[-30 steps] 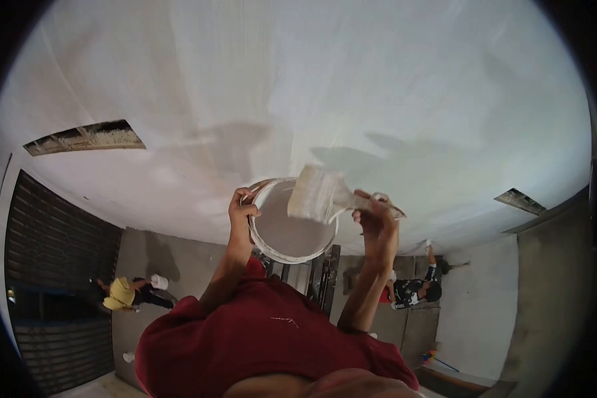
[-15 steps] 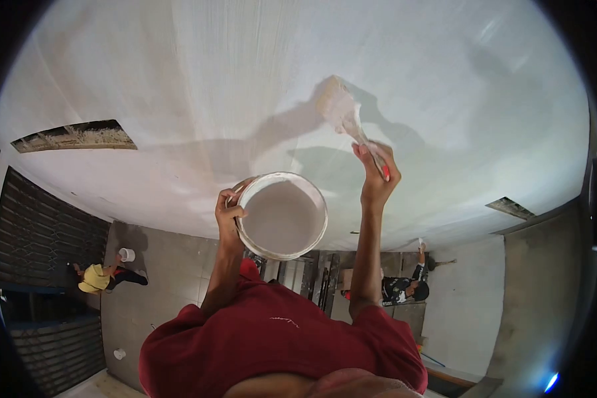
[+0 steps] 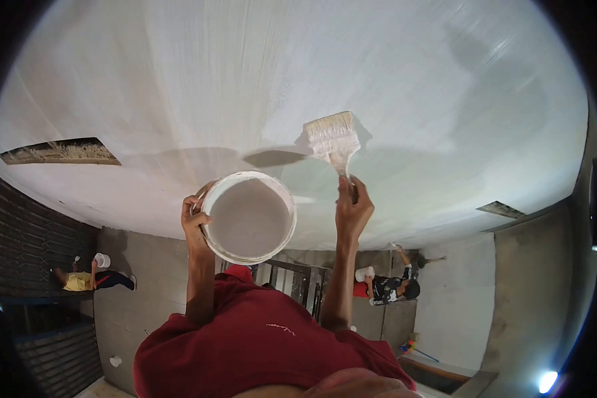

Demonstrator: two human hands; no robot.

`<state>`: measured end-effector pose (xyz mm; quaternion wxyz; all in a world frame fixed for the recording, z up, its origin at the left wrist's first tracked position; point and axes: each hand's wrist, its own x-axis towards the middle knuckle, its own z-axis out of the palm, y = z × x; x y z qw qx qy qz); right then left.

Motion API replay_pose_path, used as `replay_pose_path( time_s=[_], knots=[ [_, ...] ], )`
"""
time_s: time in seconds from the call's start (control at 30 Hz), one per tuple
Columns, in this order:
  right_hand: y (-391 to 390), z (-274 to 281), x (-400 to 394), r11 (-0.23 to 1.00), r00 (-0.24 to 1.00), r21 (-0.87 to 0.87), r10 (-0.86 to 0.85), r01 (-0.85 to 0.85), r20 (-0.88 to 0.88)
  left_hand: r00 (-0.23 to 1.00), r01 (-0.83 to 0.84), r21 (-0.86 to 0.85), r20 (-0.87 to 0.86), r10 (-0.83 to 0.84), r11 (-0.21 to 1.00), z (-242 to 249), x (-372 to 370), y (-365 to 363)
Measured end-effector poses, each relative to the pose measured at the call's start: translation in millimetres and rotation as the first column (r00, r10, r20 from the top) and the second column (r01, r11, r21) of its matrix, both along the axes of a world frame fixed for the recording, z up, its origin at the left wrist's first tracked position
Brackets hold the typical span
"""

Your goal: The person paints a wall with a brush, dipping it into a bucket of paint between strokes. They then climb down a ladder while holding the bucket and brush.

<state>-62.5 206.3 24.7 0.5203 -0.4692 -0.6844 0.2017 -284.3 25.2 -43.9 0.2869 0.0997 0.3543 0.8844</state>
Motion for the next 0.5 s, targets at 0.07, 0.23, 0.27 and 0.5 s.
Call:
replay_pose_path(
  time_s=[0.07, 0.23, 0.27, 0.5],
  knots=[
    [-14.2, 14.4, -7.1, 0.958, 0.984, -0.229, 0.18, -0.172, 0.012, 1.0, -0.012, -0.021, -0.019, 0.011, 1.0, 2.7, -10.0, -6.7],
    [-28.2, -29.9, -16.7, 0.665, 0.74, -0.396, 0.37, -0.633, -0.561, 0.997, -0.071, -0.037, 0.006, 0.071, 0.997, 14.4, -24.0, -21.1],
    [-34.4, -34.4, -21.1, 0.712, 0.774, -0.405, 0.31, -0.573, -0.552, 0.996, -0.093, -0.049, -0.002, 0.093, 0.994, 6.9, -29.7, -25.2],
    [-28.6, 54.0, -42.9, 0.749, 0.672, -0.135, 0.481, -0.649, -0.563, 0.983, -0.176, -0.103, -0.077, 0.169, 0.979, 15.8, -42.7, -48.5]
  ],
)
